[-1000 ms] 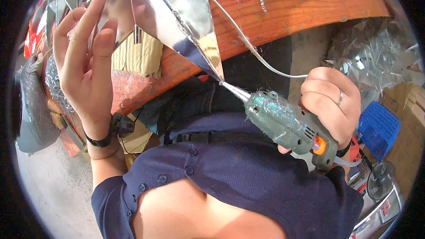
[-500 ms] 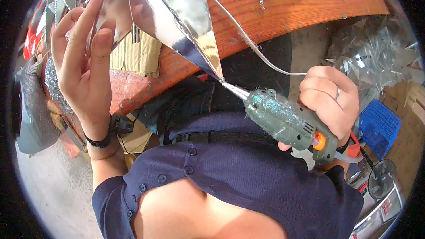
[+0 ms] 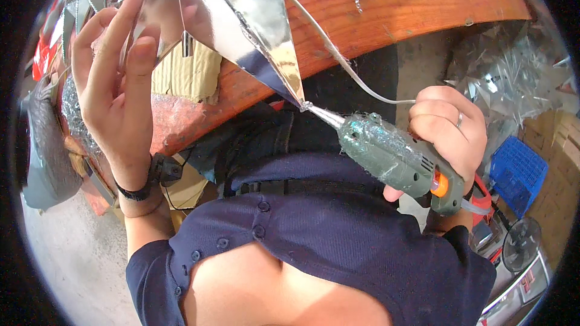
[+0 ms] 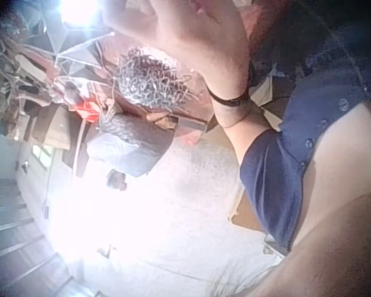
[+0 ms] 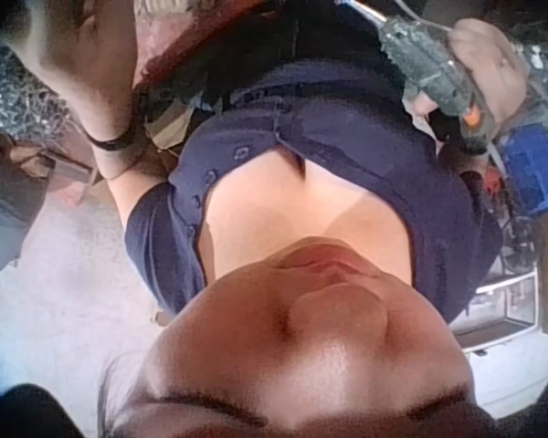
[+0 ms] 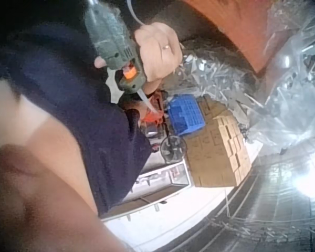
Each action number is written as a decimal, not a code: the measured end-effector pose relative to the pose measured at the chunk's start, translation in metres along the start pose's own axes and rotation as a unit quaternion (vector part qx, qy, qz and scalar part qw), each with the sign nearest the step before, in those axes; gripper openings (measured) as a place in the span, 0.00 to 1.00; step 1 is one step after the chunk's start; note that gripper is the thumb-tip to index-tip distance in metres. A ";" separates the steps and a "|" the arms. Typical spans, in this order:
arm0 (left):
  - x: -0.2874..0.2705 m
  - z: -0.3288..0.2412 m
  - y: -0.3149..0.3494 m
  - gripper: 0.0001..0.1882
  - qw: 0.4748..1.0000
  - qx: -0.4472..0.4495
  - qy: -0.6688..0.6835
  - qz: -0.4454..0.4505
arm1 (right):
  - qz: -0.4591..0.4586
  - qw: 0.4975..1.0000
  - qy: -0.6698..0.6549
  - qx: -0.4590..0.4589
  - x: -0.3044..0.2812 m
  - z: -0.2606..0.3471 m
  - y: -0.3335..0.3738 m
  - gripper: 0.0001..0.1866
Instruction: Applying decorative beaded trim to the edges of silver stars using a hot glue gun.
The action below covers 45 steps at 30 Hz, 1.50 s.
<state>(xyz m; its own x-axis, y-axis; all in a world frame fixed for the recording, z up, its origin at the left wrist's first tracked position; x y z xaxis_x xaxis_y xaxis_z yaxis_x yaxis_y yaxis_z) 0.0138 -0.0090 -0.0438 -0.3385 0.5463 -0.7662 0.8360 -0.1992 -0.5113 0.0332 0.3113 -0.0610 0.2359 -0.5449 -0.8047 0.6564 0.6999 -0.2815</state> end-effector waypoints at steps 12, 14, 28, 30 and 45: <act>-0.001 0.002 -0.002 0.18 0.999 -0.033 0.021 -0.013 | -0.029 0.999 -0.038 0.002 0.009 -0.007 -0.001 0.41; 0.001 0.004 0.000 0.18 0.998 -0.055 0.035 -0.008 | -0.037 0.998 -0.045 0.008 0.011 -0.015 0.000 0.42; -0.023 -0.002 0.008 0.28 0.997 -0.013 0.061 0.042 | -0.242 0.913 -0.067 0.322 -0.069 -0.173 0.016 0.14; -0.036 0.011 0.013 0.26 0.998 -0.004 0.063 -0.008 | -0.118 0.961 0.157 0.197 -0.090 -0.199 -0.006 0.17; -0.074 0.162 0.040 0.11 0.925 -0.252 -0.267 0.094 | 0.101 0.885 0.449 -0.067 -0.067 -0.191 -0.113 0.24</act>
Point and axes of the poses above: each hand's wrist, its own y-axis away from the middle knuckle, its own x-axis out of the palm, z = x × y, the point moved 5 cm from there along -y, towards the middle knuckle, and after that the axes turned 6 degrees about y, right-handed, at the moved point
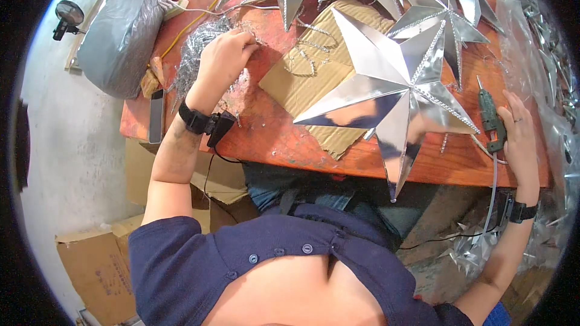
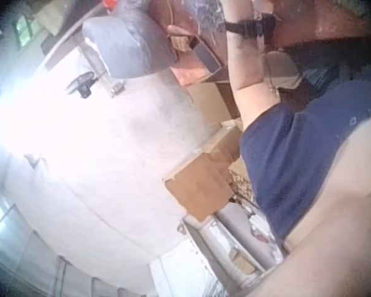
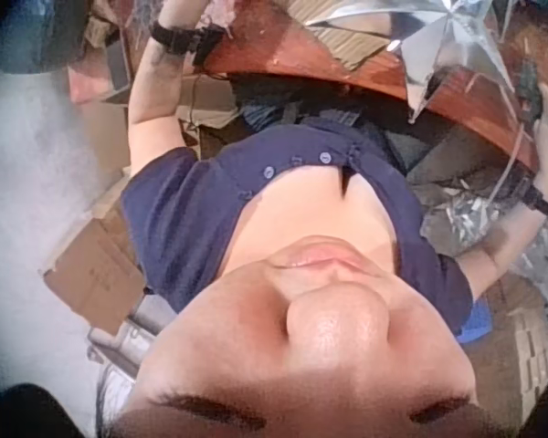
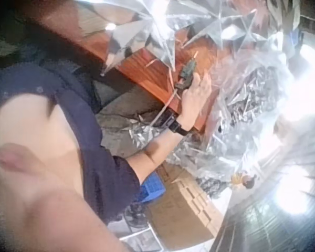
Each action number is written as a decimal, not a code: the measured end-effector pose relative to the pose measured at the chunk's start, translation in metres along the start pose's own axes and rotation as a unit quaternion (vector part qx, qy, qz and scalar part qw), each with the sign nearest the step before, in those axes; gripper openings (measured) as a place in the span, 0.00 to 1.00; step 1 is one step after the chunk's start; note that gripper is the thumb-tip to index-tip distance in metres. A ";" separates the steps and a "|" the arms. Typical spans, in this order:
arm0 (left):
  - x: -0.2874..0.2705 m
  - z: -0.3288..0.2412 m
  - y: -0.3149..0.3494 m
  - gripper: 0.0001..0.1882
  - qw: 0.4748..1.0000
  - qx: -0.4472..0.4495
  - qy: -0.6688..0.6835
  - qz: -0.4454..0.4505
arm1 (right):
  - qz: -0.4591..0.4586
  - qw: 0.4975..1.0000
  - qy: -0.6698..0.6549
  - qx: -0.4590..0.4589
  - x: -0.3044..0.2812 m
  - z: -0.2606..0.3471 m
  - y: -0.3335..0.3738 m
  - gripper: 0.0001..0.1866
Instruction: Applying decorative beaded trim to the edges of silver stars using a hot glue gun.
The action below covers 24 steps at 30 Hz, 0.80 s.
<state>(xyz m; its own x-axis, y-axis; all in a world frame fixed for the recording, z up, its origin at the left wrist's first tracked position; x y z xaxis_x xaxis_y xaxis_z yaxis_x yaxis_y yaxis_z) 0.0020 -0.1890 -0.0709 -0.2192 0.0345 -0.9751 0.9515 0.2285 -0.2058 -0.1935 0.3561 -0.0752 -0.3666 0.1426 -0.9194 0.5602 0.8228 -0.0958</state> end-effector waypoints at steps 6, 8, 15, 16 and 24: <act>-0.006 0.004 0.005 0.09 1.000 0.006 0.027 -0.015 | 0.076 0.996 -0.033 0.034 -0.021 0.015 0.004 0.33; -0.008 0.005 0.007 0.09 0.997 0.018 0.069 -0.021 | 0.079 0.995 -0.040 0.048 -0.029 0.020 0.007 0.35; -0.032 -0.022 0.012 0.10 0.987 -0.039 0.119 0.096 | 0.040 0.995 -0.011 0.092 -0.061 0.021 0.028 0.36; -0.036 -0.030 0.006 0.10 0.989 0.051 0.134 0.019 | 0.025 0.994 0.001 0.103 -0.071 0.023 0.029 0.35; -0.045 -0.069 -0.039 0.10 0.985 0.041 -0.142 0.095 | -0.060 0.994 0.027 0.087 -0.125 0.059 0.034 0.27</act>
Point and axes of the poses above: each hand's wrist, its own y-axis away from the middle knuckle, its own x-axis out of the palm, z = x × y, the point moved 5 cm from there along -y, towards the middle knuckle, and after that the axes turned 6 degrees about y, right-handed, at the moved point
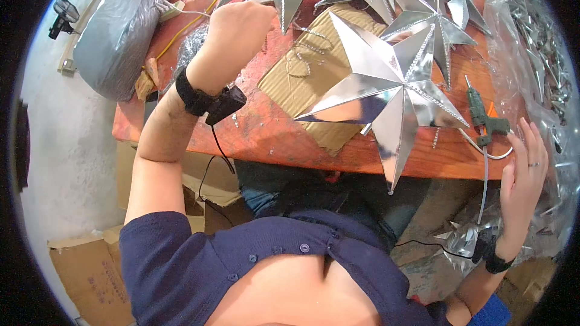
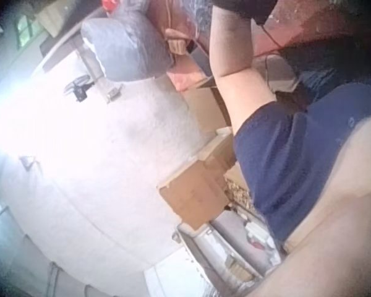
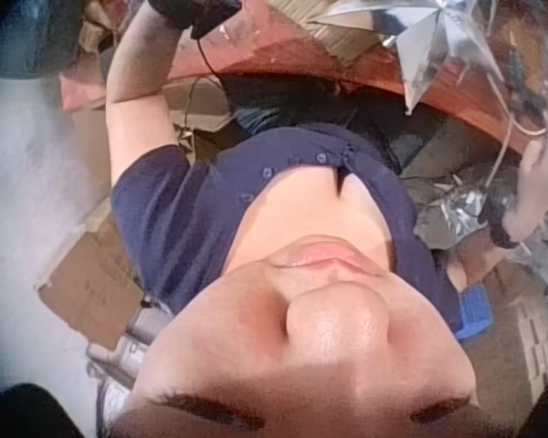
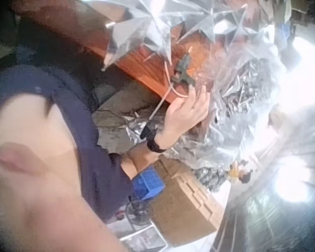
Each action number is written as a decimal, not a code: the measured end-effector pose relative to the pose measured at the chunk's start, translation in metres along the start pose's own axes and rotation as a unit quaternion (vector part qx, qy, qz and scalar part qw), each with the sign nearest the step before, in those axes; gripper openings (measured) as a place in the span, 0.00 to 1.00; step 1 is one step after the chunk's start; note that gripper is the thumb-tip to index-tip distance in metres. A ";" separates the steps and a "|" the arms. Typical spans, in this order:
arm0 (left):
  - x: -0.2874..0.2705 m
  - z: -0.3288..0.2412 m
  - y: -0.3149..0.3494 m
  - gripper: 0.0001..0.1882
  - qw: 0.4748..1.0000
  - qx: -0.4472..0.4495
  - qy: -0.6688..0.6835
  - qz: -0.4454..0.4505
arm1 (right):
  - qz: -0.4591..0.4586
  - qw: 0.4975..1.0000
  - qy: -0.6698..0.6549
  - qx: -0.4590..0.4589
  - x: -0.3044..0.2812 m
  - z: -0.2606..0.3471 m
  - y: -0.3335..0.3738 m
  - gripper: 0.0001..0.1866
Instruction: Applying decorative beaded trim to the edges of silver stars using a hot glue gun.
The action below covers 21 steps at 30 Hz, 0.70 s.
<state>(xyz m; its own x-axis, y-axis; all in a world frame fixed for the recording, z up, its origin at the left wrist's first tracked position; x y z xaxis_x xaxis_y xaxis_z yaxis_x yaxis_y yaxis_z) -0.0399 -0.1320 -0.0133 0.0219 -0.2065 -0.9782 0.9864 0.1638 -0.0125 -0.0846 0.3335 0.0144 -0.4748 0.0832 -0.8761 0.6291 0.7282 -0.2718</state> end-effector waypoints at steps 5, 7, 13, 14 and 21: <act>0.028 -0.018 -0.030 0.13 0.956 0.193 0.214 -0.051 | -0.016 1.000 0.019 0.017 -0.024 0.003 0.025 0.23; 0.038 -0.017 -0.031 0.14 0.958 0.170 0.220 -0.066 | -0.014 0.999 0.004 0.029 -0.023 0.005 0.030 0.22; 0.042 -0.013 -0.032 0.10 0.947 0.166 0.265 -0.078 | -0.016 0.999 0.002 0.037 -0.021 0.006 0.038 0.21; 0.041 -0.013 -0.031 0.09 0.944 0.169 0.273 -0.082 | -0.016 0.999 0.002 0.038 -0.021 0.006 0.039 0.21; 0.042 -0.010 -0.006 0.13 0.929 0.176 0.311 -0.099 | -0.025 0.998 -0.019 0.053 -0.014 0.007 0.042 0.21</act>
Point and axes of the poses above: each hand's wrist, its own y-axis away from the middle knuckle, its own x-axis out of the palm, z = x × y, the point moved 5 cm from there along -y, towards the middle knuckle, and after that the axes turned 6 degrees about y, right-handed, at the moved point
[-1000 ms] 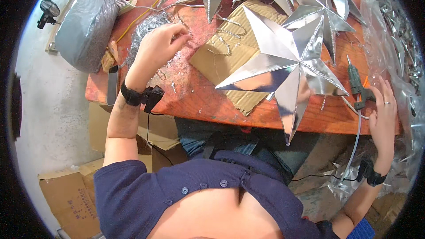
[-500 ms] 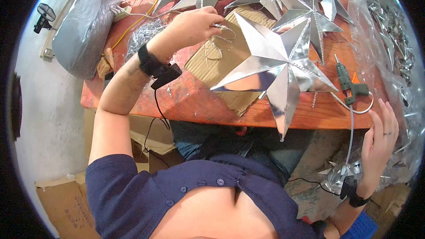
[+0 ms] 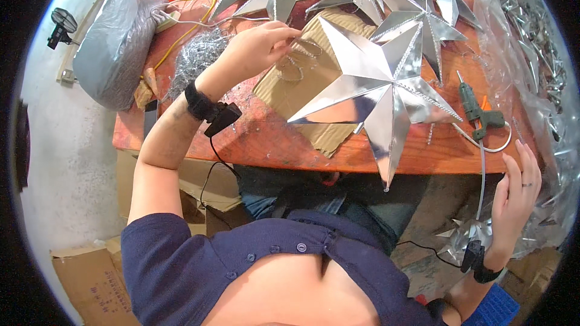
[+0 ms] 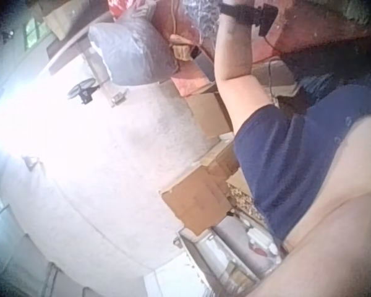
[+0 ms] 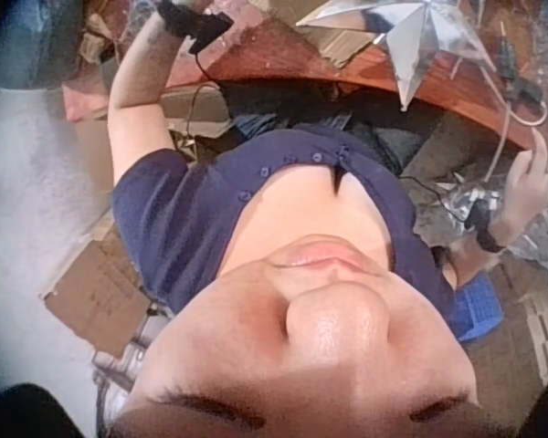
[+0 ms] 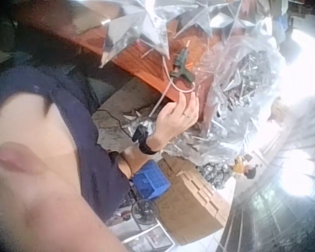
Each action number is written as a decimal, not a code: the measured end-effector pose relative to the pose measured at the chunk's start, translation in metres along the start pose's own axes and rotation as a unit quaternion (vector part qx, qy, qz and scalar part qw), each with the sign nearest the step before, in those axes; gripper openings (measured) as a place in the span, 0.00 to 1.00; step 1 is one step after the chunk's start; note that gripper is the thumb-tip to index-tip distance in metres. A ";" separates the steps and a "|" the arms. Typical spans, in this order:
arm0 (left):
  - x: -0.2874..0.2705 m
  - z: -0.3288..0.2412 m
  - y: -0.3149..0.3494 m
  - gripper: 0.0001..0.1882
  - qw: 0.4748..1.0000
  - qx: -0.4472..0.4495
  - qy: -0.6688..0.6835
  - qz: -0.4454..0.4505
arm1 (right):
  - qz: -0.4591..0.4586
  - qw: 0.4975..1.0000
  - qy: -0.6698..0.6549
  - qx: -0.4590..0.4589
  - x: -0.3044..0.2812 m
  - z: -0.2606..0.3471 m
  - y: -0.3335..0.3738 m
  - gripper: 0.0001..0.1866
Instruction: Applying decorative beaded trim to the edges of silver stars using a hot glue gun.
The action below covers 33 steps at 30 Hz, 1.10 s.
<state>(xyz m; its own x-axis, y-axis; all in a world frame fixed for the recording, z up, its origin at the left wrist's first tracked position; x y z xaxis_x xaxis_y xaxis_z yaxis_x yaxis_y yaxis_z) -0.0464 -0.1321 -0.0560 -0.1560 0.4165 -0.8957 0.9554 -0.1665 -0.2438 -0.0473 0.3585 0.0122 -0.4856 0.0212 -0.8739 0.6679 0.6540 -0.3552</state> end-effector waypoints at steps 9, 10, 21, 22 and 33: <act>0.014 0.004 0.000 0.16 0.999 0.000 -0.036 -0.002 | -0.001 1.000 -0.009 -0.005 0.007 0.005 0.002 0.20; 0.012 0.009 0.001 0.16 0.999 0.006 -0.027 -0.023 | 0.001 1.000 -0.008 -0.002 0.009 0.004 0.003 0.20; 0.005 -0.015 0.032 0.17 0.994 0.108 0.008 0.015 | 0.015 0.998 -0.045 0.034 0.015 0.008 0.011 0.17; 0.006 -0.025 0.040 0.19 0.994 0.071 0.001 0.083 | 0.010 0.998 -0.053 0.026 0.019 0.011 0.009 0.17; 0.006 -0.052 0.100 0.24 0.983 0.108 -0.045 0.138 | -0.064 0.992 -0.113 -0.004 -0.013 0.045 -0.006 0.15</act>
<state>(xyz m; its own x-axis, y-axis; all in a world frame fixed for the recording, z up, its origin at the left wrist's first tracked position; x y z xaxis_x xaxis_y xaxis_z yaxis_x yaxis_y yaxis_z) 0.0614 -0.1001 -0.0664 0.0711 0.2500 -0.9656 0.8902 -0.4526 -0.0516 -0.0195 0.3208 0.0110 -0.4262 -0.2310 -0.8746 0.6041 0.6470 -0.4653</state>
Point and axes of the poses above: each hand's wrist, its own y-axis away from the middle knuckle, its own x-axis out of the palm, z = x × y, the point moved 5 cm from there along -y, towards the middle knuckle, and after that the axes turned 6 degrees about y, right-handed, at the moved point
